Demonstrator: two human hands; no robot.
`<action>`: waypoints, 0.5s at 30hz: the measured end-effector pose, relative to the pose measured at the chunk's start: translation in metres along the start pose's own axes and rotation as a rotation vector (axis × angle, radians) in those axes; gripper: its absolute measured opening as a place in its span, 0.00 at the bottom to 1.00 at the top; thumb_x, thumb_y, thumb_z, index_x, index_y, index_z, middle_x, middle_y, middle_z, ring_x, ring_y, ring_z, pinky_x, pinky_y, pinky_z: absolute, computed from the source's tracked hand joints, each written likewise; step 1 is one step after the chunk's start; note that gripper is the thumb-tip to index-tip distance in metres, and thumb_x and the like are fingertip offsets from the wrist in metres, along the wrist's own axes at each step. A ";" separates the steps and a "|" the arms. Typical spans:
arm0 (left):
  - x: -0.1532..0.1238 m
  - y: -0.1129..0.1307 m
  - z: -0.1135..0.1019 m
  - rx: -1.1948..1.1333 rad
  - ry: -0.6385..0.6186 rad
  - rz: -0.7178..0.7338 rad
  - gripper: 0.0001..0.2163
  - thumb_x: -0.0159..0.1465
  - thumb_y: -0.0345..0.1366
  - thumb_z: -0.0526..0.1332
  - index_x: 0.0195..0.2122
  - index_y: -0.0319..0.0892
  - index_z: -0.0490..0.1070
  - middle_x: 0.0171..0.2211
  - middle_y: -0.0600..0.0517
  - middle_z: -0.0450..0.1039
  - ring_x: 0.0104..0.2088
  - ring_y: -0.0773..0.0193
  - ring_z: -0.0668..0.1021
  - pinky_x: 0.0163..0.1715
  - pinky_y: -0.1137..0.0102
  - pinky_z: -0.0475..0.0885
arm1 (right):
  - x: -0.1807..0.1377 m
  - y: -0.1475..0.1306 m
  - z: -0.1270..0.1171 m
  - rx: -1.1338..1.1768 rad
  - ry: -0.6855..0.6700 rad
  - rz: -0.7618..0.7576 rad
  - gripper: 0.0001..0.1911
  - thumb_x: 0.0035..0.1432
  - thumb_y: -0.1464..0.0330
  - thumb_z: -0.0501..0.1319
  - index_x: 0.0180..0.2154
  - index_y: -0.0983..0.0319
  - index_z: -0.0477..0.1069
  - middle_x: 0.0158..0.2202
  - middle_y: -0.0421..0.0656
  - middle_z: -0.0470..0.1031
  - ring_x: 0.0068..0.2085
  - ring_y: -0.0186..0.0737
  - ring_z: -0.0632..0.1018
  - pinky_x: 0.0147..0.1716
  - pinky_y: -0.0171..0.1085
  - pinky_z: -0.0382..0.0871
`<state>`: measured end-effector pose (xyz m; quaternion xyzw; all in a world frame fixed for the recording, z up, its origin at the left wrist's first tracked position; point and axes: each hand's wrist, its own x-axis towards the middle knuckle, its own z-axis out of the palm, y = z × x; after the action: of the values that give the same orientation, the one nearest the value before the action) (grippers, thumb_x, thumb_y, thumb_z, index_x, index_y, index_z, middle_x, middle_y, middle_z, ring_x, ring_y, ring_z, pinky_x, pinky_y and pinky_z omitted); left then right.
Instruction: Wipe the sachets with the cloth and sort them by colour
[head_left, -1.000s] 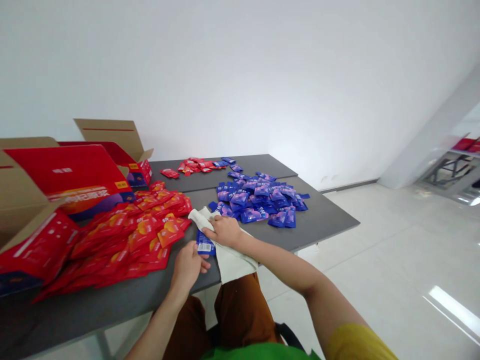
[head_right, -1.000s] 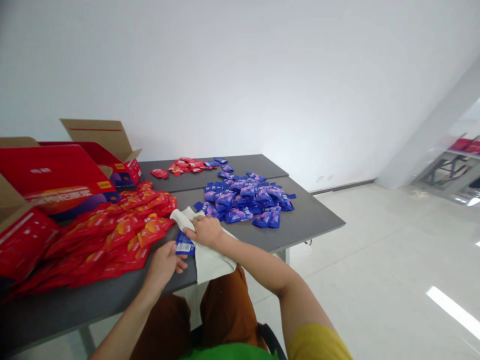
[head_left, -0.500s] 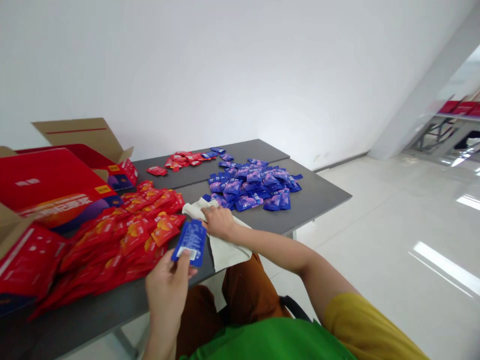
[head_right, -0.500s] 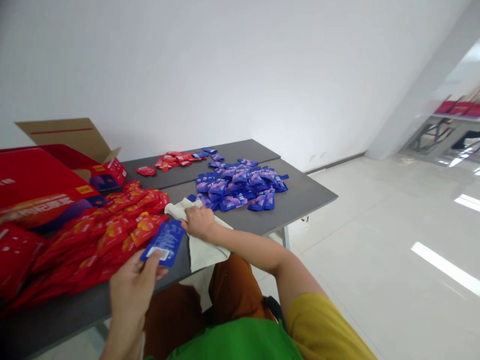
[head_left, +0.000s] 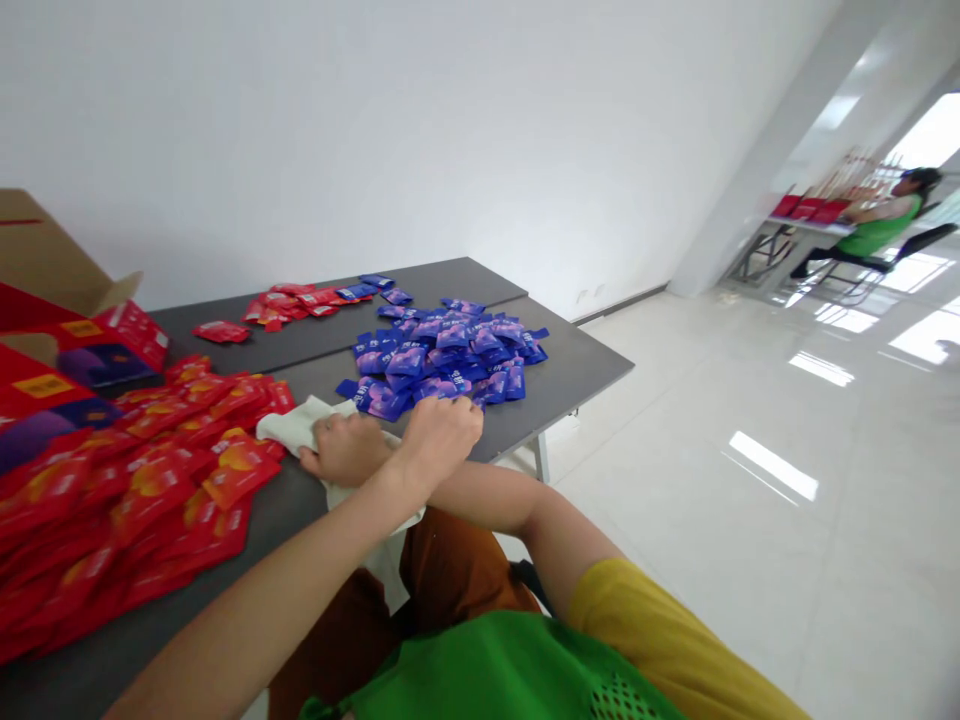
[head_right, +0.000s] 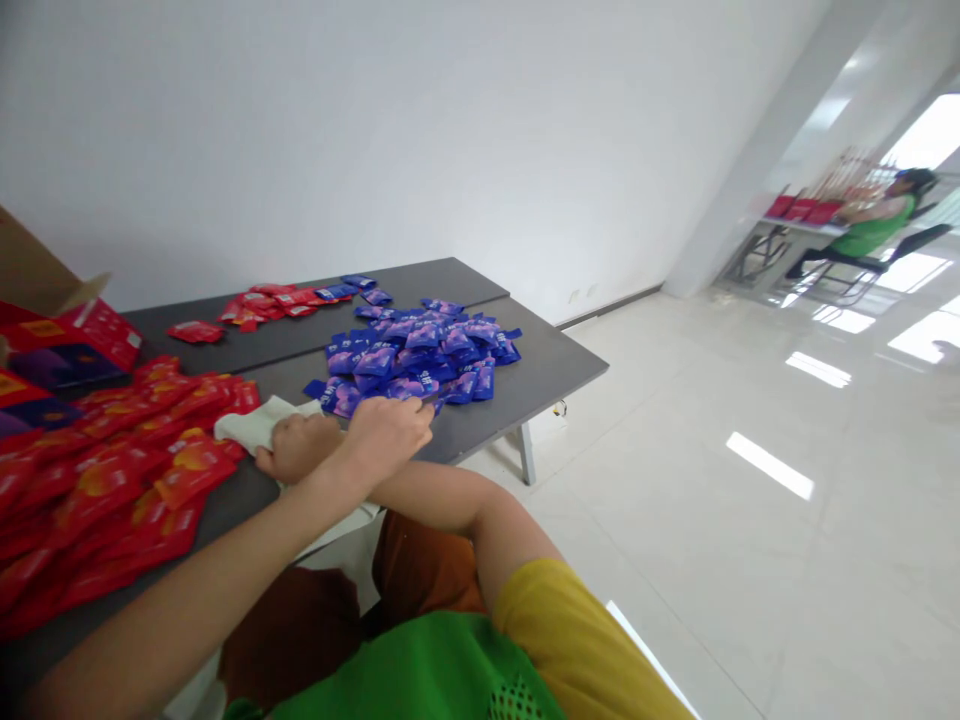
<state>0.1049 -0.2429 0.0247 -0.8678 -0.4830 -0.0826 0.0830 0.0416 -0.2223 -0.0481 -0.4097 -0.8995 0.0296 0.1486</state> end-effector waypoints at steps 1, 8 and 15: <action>0.010 0.002 0.007 0.046 -0.039 0.060 0.11 0.62 0.26 0.53 0.36 0.34 0.76 0.31 0.41 0.75 0.32 0.54 0.78 0.28 0.66 0.66 | 0.001 0.001 0.003 -0.003 0.027 -0.015 0.25 0.66 0.54 0.48 0.46 0.69 0.68 0.44 0.51 0.75 0.42 0.47 0.76 0.36 0.41 0.70; 0.033 0.008 0.048 0.144 -0.137 0.175 0.14 0.63 0.22 0.50 0.39 0.31 0.76 0.33 0.38 0.76 0.33 0.52 0.80 0.28 0.65 0.67 | 0.010 0.009 0.022 -0.010 0.103 -0.062 0.24 0.65 0.54 0.48 0.45 0.68 0.69 0.42 0.52 0.75 0.39 0.48 0.77 0.32 0.42 0.70; 0.050 -0.005 0.070 0.051 -0.210 -0.083 0.17 0.66 0.25 0.48 0.51 0.32 0.72 0.36 0.38 0.76 0.36 0.51 0.80 0.29 0.64 0.69 | 0.011 0.010 0.021 0.041 0.107 -0.060 0.23 0.64 0.55 0.50 0.45 0.69 0.69 0.41 0.52 0.74 0.39 0.49 0.77 0.32 0.43 0.70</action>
<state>0.1310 -0.1831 -0.0320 -0.8484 -0.5266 0.0175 0.0505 0.0357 -0.2058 -0.0672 -0.3803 -0.9015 0.0214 0.2055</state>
